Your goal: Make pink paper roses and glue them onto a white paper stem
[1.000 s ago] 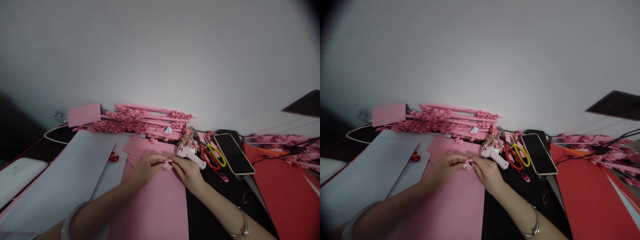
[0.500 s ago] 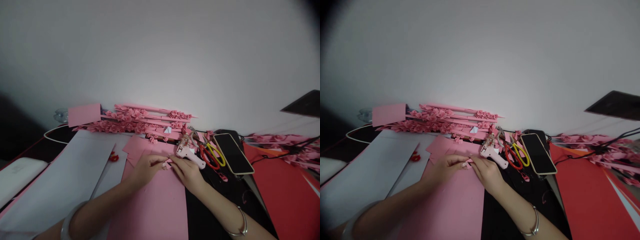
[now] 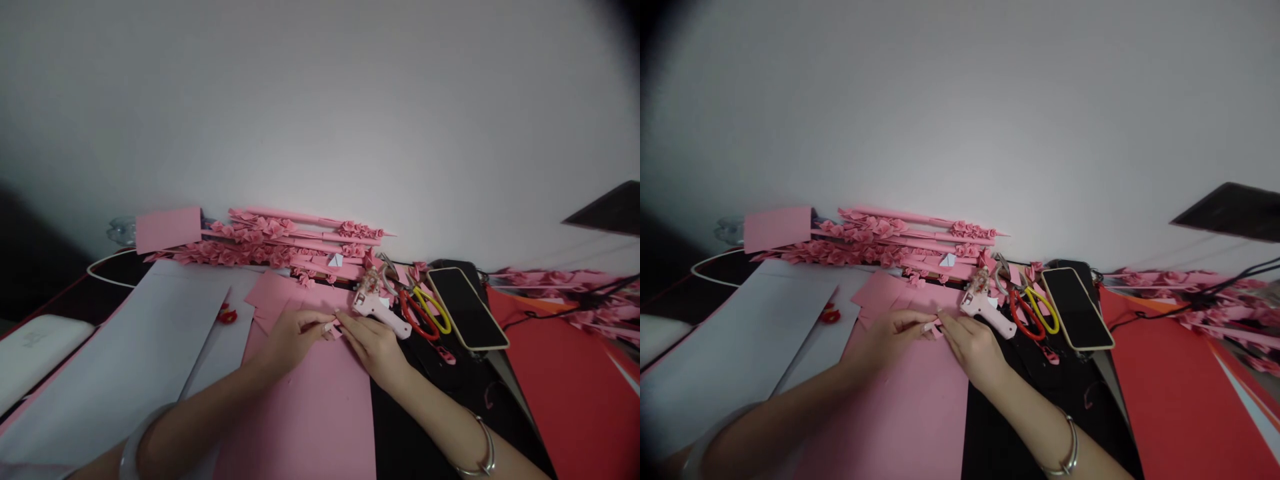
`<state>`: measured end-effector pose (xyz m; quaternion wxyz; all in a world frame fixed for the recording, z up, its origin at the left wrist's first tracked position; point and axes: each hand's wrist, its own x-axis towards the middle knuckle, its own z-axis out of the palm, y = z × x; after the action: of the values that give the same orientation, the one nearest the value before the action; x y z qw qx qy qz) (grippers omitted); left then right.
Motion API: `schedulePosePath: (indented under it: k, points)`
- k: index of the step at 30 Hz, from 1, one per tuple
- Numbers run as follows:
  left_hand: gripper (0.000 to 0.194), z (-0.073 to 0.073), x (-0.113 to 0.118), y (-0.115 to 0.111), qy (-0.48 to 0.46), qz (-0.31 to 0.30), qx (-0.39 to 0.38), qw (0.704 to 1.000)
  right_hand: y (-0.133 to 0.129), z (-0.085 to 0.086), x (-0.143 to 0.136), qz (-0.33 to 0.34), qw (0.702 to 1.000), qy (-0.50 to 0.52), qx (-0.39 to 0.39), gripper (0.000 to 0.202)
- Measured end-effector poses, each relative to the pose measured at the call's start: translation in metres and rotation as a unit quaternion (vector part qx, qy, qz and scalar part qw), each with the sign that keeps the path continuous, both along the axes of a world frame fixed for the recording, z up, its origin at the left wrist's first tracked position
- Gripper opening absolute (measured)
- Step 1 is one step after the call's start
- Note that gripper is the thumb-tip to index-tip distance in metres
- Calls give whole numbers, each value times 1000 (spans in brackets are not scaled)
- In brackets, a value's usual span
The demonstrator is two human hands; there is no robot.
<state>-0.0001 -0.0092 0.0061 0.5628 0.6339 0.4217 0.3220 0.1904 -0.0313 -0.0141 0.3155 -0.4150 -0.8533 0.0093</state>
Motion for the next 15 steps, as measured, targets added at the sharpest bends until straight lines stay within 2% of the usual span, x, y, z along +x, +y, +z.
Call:
schedulePosePath:
  k: [5,10,13,15]
  points:
    - [17,-6,-1,1,4,15,27,1000,-1,5,-5,-26,994,83,-69,28]
    - [14,-14,-1,0,-26,4,30,999,0,12,-9,-43,975,122,-183,5]
    - [12,-14,1,-2,-36,3,20,999,1,14,-9,-20,973,114,-198,13]
    - [19,-12,2,-4,-29,11,2,1000,1,14,-9,-5,972,120,-204,14]
